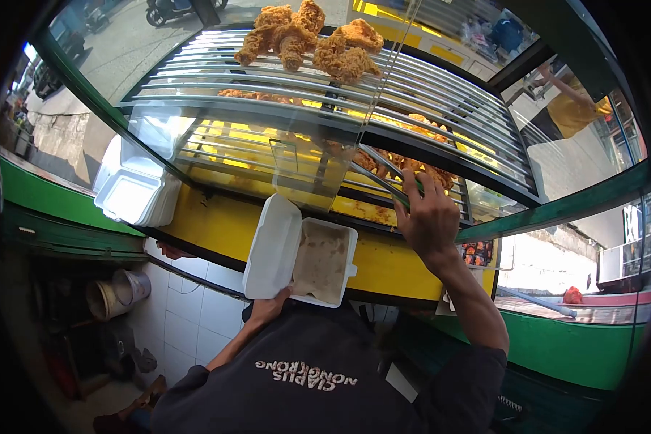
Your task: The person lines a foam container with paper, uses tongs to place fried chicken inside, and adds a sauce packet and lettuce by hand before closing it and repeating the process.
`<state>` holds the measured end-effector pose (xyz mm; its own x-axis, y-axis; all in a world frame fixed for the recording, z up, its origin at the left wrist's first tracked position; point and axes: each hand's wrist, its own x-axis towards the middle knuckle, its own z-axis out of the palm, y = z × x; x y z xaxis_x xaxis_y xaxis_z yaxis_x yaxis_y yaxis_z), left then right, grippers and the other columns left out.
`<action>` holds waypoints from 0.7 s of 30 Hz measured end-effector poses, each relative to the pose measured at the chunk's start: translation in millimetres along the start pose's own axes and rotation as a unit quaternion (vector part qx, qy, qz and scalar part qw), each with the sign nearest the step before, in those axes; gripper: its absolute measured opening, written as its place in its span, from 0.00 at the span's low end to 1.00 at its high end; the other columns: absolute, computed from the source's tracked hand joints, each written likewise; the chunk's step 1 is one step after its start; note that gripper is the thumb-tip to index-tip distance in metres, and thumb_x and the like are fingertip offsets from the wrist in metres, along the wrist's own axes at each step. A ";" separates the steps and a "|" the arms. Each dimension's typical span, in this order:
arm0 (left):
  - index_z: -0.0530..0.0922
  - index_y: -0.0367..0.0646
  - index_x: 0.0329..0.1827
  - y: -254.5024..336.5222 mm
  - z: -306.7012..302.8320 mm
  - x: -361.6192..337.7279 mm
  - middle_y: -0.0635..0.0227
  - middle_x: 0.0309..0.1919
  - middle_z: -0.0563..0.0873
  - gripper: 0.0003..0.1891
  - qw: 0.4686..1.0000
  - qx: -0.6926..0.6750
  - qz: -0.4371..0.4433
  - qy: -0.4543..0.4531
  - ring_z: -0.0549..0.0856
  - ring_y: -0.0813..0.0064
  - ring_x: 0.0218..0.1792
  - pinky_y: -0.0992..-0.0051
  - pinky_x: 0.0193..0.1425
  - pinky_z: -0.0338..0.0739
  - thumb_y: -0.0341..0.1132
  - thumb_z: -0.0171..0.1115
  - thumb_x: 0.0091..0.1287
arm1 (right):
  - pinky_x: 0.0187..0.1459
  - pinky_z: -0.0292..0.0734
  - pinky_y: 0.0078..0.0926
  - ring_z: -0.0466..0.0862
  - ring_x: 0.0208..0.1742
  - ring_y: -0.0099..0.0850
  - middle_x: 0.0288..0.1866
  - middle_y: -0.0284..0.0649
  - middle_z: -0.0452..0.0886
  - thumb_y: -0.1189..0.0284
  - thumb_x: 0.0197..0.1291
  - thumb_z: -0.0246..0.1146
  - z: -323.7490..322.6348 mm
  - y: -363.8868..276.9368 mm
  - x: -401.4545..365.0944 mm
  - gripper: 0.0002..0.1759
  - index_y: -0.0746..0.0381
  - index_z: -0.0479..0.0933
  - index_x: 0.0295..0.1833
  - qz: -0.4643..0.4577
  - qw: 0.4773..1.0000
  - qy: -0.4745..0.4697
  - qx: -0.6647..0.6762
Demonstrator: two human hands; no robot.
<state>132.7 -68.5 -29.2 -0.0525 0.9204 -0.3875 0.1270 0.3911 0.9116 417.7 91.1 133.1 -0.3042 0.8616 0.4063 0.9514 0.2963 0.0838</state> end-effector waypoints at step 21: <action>0.76 0.33 0.52 16.6 7.1 2.0 0.57 0.43 0.82 0.19 0.997 -0.013 -0.066 -0.033 0.81 0.64 0.45 0.67 0.50 0.76 0.36 0.65 0.64 | 0.21 0.65 0.13 0.74 0.21 0.16 0.21 0.30 0.74 0.66 0.61 0.67 -35.2 32.9 -53.1 0.14 0.68 0.81 0.41 0.407 0.596 -0.237 0.650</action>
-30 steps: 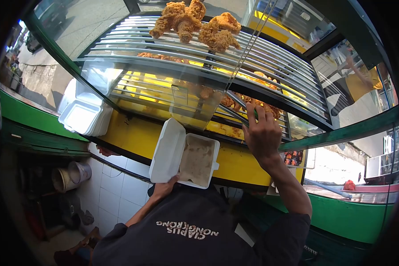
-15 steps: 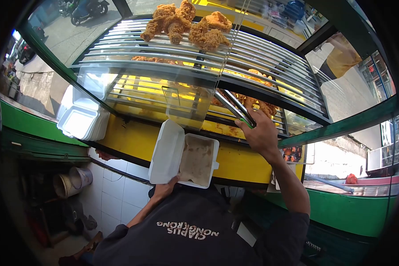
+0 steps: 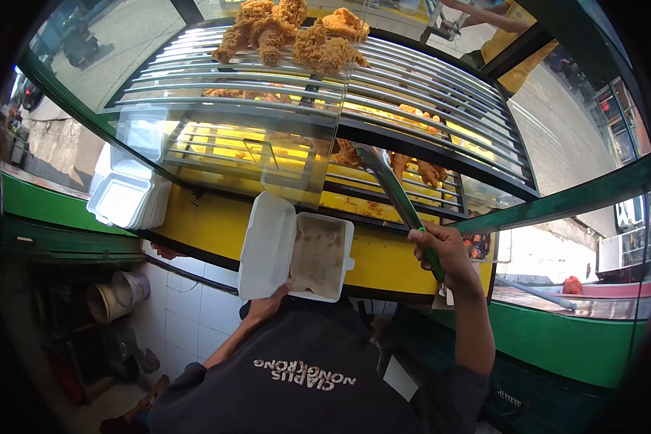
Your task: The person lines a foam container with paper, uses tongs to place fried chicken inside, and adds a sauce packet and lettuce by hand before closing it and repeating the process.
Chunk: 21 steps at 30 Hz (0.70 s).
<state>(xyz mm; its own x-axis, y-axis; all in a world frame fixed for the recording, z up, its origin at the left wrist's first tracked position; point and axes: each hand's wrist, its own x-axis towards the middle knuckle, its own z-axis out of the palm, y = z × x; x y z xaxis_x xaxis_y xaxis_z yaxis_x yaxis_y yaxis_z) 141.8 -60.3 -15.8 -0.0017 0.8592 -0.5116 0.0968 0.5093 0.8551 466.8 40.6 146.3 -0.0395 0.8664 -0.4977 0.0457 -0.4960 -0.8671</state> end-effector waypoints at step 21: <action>0.76 0.33 0.53 -13.9 11.9 1.7 0.58 0.45 0.82 0.19 0.996 0.064 0.051 0.030 0.80 0.64 0.47 0.67 0.54 0.74 0.35 0.65 0.64 | 0.22 0.67 0.14 0.75 0.26 0.16 0.31 0.29 0.76 0.65 0.64 0.67 44.6 152.8 -77.7 0.15 0.66 0.81 0.47 0.208 0.970 -0.008 0.126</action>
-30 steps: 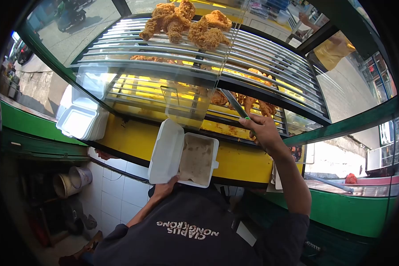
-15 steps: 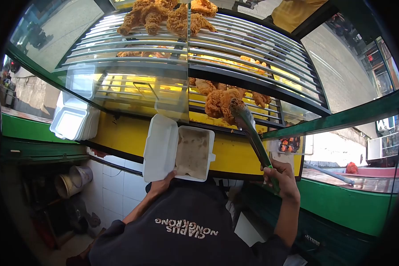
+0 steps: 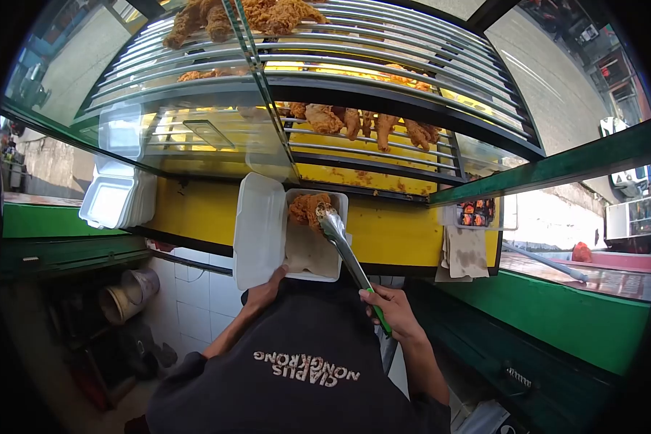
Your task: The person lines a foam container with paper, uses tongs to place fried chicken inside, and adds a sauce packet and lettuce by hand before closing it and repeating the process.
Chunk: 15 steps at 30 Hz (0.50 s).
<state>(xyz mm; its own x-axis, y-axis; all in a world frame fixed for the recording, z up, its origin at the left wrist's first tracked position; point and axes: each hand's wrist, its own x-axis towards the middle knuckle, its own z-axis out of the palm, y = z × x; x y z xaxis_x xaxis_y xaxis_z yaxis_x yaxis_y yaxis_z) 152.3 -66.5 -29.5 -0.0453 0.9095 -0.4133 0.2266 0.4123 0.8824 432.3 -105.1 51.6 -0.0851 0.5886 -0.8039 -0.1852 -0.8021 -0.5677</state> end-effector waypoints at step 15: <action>0.77 0.33 0.52 2.0 -3.3 -1.2 0.57 0.45 0.82 0.19 0.999 -0.035 -0.017 0.009 0.81 0.64 0.47 0.68 0.53 0.74 0.35 0.66 0.63 | 0.45 0.72 0.42 0.80 0.39 0.54 0.35 0.56 0.80 0.57 0.68 0.58 6.8 -93.1 -80.7 0.22 0.67 0.75 0.52 -0.072 0.852 0.071 -0.514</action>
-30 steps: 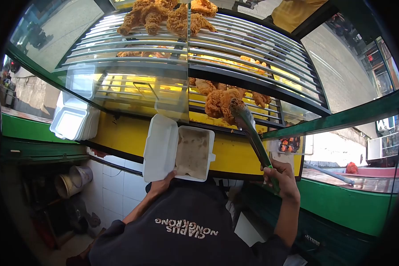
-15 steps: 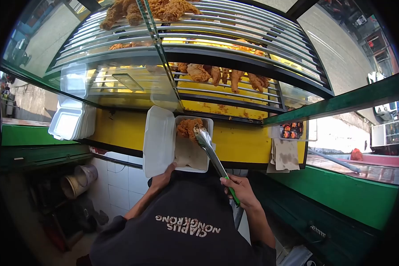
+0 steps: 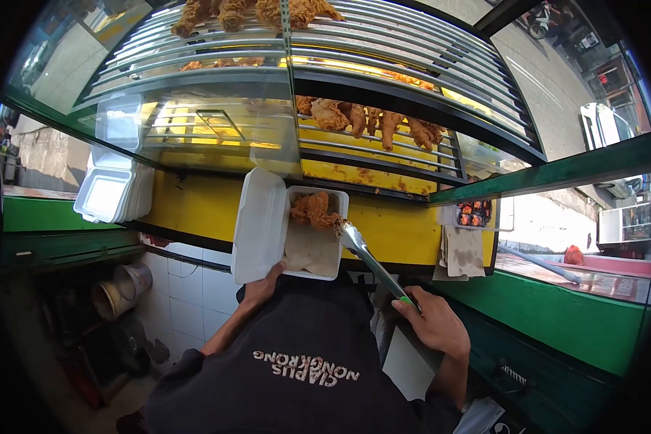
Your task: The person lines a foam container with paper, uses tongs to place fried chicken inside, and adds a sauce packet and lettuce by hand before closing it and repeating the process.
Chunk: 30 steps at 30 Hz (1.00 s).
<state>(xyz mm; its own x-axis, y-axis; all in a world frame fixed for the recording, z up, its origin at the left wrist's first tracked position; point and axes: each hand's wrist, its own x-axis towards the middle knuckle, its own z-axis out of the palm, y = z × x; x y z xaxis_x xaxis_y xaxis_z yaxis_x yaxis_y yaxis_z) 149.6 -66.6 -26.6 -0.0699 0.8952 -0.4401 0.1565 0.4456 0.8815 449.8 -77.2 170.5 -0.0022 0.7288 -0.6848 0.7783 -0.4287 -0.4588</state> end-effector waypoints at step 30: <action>0.76 0.32 0.54 -0.5 -25.9 10.0 0.56 0.47 0.81 0.23 0.996 0.044 -0.027 -0.072 0.80 0.63 0.48 0.68 0.55 0.73 0.40 0.67 0.63 | 0.34 0.72 0.34 0.79 0.31 0.38 0.32 0.43 0.78 0.64 0.58 0.69 18.6 31.8 67.4 0.20 0.63 0.80 0.52 -0.124 0.951 0.279 -0.055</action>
<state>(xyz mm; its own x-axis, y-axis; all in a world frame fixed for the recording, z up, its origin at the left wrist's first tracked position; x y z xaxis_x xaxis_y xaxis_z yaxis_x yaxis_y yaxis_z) 123.3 -57.7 -27.0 0.0597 0.8569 -0.5121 0.2426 0.4851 0.8401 462.8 -51.7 99.3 0.1148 0.9831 -0.1428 0.8586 -0.1705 -0.4835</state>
